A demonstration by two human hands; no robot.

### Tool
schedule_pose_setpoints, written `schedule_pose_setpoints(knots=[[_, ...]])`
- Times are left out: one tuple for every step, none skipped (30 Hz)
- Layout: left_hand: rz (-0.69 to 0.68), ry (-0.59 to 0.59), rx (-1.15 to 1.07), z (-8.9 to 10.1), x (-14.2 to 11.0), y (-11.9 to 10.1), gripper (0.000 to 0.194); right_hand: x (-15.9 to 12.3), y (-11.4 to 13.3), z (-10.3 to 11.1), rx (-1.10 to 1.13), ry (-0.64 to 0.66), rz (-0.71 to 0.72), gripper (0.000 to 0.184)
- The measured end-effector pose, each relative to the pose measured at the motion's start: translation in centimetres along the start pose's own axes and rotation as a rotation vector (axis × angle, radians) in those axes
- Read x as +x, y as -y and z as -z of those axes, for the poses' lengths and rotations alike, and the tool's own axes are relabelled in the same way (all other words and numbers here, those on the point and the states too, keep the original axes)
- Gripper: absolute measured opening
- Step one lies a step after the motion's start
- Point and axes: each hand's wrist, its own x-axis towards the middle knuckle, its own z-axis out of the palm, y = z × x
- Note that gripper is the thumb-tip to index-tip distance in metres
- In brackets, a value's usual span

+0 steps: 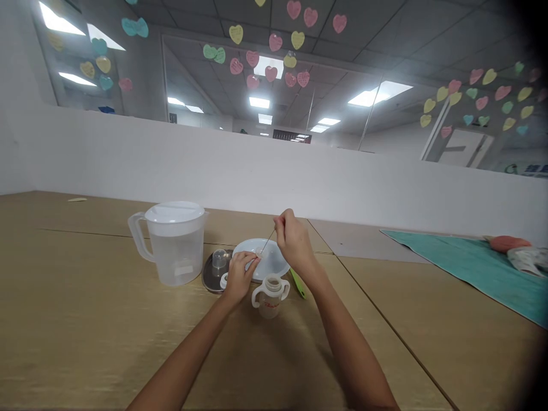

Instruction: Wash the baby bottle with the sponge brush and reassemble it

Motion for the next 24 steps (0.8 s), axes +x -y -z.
schedule_pose_setpoints(knots=[[0.002,0.009,0.003,0.1,0.0,0.0,0.026,0.0,-0.1,0.0,0.003,-0.031,-0.011,0.014],[0.006,0.019,0.008,0.2,0.0,0.0,0.026,0.1,-0.2,0.0,0.007,-0.059,-0.026,0.015],[0.01,0.028,0.018,0.3,0.0,0.1,0.025,0.2,-0.3,0.1,0.017,-0.089,-0.045,0.015],[0.015,0.032,0.033,0.4,0.0,0.3,0.025,0.2,-0.4,0.3,0.034,-0.125,-0.066,0.016],[0.02,0.034,0.049,0.6,-0.1,0.4,0.024,0.3,-0.5,0.6,0.055,-0.171,-0.088,0.017],[0.026,0.034,0.064,0.7,-0.1,0.5,0.024,0.4,-0.7,1.0,0.076,-0.226,-0.108,0.018],[0.032,0.032,0.075,0.7,-0.2,0.6,0.024,0.6,-1.0,1.3,0.096,-0.282,-0.126,0.019],[0.036,0.028,0.079,0.7,-0.2,0.6,0.024,0.7,-1.4,1.6,0.11,-0.33,-0.14,0.02],[0.037,0.02,0.078,0.7,-0.3,0.6,0.024,0.9,-2.1,1.7,0.12,-0.363,-0.148,0.021],[0.035,0.011,0.074,0.7,-0.3,0.5,0.023,1.0,-2.9,1.4,0.124,-0.37,-0.155,0.022],[0.03,0.004,0.071,0.6,-0.4,0.4,0.023,1.1,-3.9,0.9,0.119,-0.36,-0.168,0.024],[0.024,0.0,0.071,0.5,-0.4,0.3,0.023,1.1,-5.1,0.1,0.107,-0.352,-0.192,0.026],[0.017,0.001,0.074,0.4,-0.5,0.2,0.023,1.0,-6.3,-1.0,0.093,-0.333,-0.222,0.027],[0.01,0.005,0.083,0.3,-0.6,0.1,0.022,0.8,-7.6,-2.3,0.08,-0.314,-0.27,0.029],[0.002,0.013,0.096,0.3,-0.6,0.0,0.021,0.5,-8.8,-3.6,0.073,-0.289,-0.33,0.03],[-0.006,0.021,0.11,0.3,-0.7,0.0,0.021,0.2,-9.9,-4.8,0.064,-0.256,-0.399,0.031],[-0.015,0.027,0.125,0.3,-0.8,0.0,0.02,-0.3,-10.8,-6.0,0.041,-0.227,-0.466,0.031],[-0.023,0.033,0.136,0.3,-0.8,0.0,0.02,-0.7,-11.6,-6.9,0.006,-0.206,-0.525,0.031],[-0.028,0.037,0.141,0.3,-0.9,0.0,0.02,-1.2,-12.2,-7.6,-0.035,-0.189,-0.574,0.031],[-0.029,0.036,0.141,0.4,-0.9,0.0,0.019,-1.7,-12.6,-8.1,-0.081,-0.158,-0.602,0.031],[-0.026,0.03,0.138,0.4,-0.8,0.1,0.019,-2.0,-13.0,-8.5,-0.128,-0.109,-0.625,0.031],[-0.018,0.018,0.131,0.4,-0.8,0.2,0.019,-2.3,-13.3,-8.7,-0.167,-0.054,-0.641,0.032],[-0.008,0.004,0.121,0.5,-0.8,0.2,0.02,-2.6,-13.5,-8.8,-0.196,0.006,-0.654,0.031],[0.002,-0.011,0.11,0.5,-0.7,0.3,0.02,-2.7,-13.6,-8.8,-0.212,0.065,-0.666,0.03]])
